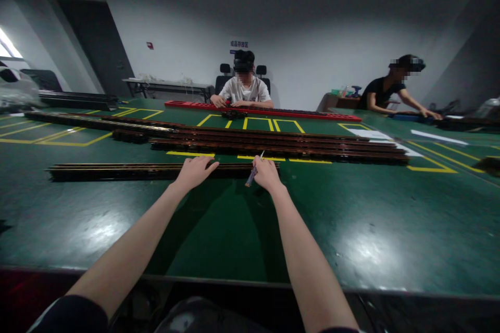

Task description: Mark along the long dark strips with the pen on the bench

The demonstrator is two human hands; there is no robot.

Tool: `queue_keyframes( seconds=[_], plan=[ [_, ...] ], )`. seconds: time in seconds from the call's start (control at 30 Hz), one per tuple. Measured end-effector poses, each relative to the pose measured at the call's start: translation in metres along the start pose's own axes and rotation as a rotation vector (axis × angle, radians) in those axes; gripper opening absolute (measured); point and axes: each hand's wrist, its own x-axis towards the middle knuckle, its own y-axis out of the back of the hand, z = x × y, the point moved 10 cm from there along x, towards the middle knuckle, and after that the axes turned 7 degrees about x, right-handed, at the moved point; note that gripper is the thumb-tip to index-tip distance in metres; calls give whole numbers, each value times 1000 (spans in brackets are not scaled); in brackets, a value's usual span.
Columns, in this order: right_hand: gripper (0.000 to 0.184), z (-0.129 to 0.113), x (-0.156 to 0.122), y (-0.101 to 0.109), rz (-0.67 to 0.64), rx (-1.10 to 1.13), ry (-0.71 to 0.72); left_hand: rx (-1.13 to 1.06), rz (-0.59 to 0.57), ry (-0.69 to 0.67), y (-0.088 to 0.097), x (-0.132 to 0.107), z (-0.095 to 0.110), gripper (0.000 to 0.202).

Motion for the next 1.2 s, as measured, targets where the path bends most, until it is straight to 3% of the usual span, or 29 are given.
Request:
queue_keyframes(
  seconds=[0.3,0.43,0.53,0.67,0.8,0.9,1.07,1.2],
  plan=[
    [23,52,-4,21,61,-123,-129,52,-122,70,-11,1,-46,56],
    [20,58,-8,26,44,-166,-161,46,-135,44,-13,0,-52,47],
    [17,49,-10,24,45,-220,-134,63,-132,21,-11,-1,-48,45],
    [6,23,-9,14,84,-147,-57,56,-117,-10,-7,-2,-38,45],
    [14,-11,-6,-5,44,-74,68,48,-96,-51,-7,-3,-14,45],
    [18,-22,-5,-14,15,-49,120,61,-35,-81,-6,-3,10,46],
    [23,5,-4,-4,58,43,63,67,51,-142,-7,-4,41,45],
    [26,34,-6,9,123,161,24,-14,48,-213,-11,-4,50,44]
  ],
)
